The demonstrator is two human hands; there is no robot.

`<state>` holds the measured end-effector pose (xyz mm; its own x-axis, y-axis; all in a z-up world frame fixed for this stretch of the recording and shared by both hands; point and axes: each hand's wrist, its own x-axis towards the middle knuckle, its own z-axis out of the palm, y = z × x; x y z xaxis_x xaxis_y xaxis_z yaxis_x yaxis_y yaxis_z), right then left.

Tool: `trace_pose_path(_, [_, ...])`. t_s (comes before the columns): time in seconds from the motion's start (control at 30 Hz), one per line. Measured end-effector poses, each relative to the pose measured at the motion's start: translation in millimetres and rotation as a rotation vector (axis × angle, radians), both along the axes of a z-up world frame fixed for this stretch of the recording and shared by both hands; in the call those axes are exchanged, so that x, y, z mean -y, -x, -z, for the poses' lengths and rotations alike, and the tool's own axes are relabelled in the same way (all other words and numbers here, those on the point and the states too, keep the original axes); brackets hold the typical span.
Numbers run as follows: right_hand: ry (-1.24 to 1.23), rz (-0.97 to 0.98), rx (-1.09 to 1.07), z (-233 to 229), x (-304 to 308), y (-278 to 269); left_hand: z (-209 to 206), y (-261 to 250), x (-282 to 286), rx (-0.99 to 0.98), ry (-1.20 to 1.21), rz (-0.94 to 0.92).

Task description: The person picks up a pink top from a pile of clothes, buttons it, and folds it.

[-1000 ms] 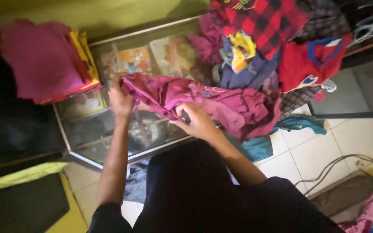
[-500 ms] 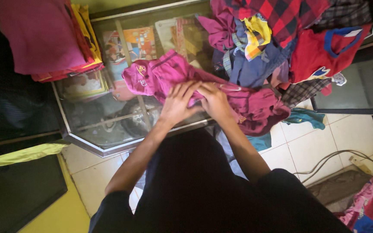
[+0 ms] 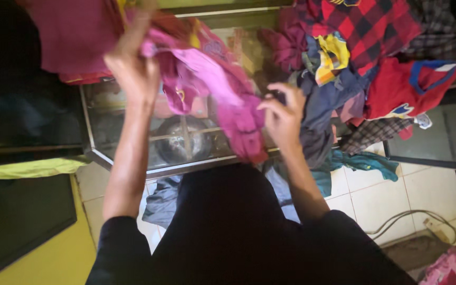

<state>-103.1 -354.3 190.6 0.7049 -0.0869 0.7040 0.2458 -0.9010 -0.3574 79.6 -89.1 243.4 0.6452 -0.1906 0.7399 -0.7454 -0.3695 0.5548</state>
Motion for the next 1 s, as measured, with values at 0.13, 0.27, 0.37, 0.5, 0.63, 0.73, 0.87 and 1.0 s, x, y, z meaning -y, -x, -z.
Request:
trace_pose_path(0.13, [-0.242, -0.113, 0.005, -21.4, 10.3, -19.4, -26.2, -3.6, -11.1, -0.017, -0.016, -0.031])
trace_pose_path(0.27, [-0.499, -0.502, -0.437, -26.2, -37.8, -42.5, -33.6, 4.8, 5.9, 0.073, -0.015, -0.018])
trace_pose_path(0.37, [-0.259, -0.428, -0.533, -15.6, -81.4, -61.1, -41.2, 13.6, 13.0, 0.048, -0.025, -0.015])
trace_pose_path(0.5, [-0.508, -0.556, -0.299, 9.1, -88.2, -84.6, -47.8, 18.1, 3.7, 0.094, -0.005, -0.009])
trace_pose_path(0.63, [-0.541, -0.412, -0.38, -6.7, -42.7, -75.1, -59.9, 8.6, -33.9, -0.037, 0.085, 0.209])
trace_pose_path(0.73, [-0.644, -0.507, -0.391, -52.7, 1.7, -54.0, -82.1, 5.1, -76.1, -0.289, 0.009, 0.452])
trace_pose_path(0.87, [-0.201, -0.488, -0.451, -132.3, 51.1, 5.5, -128.8, 8.1, -100.5, -0.224, -0.464, 0.735])
trace_pose_path(1.0, [-0.232, -0.642, -0.37, -158.6, 59.9, 17.7, -173.3, 8.6, -99.3, -0.34, -0.538, 1.07])
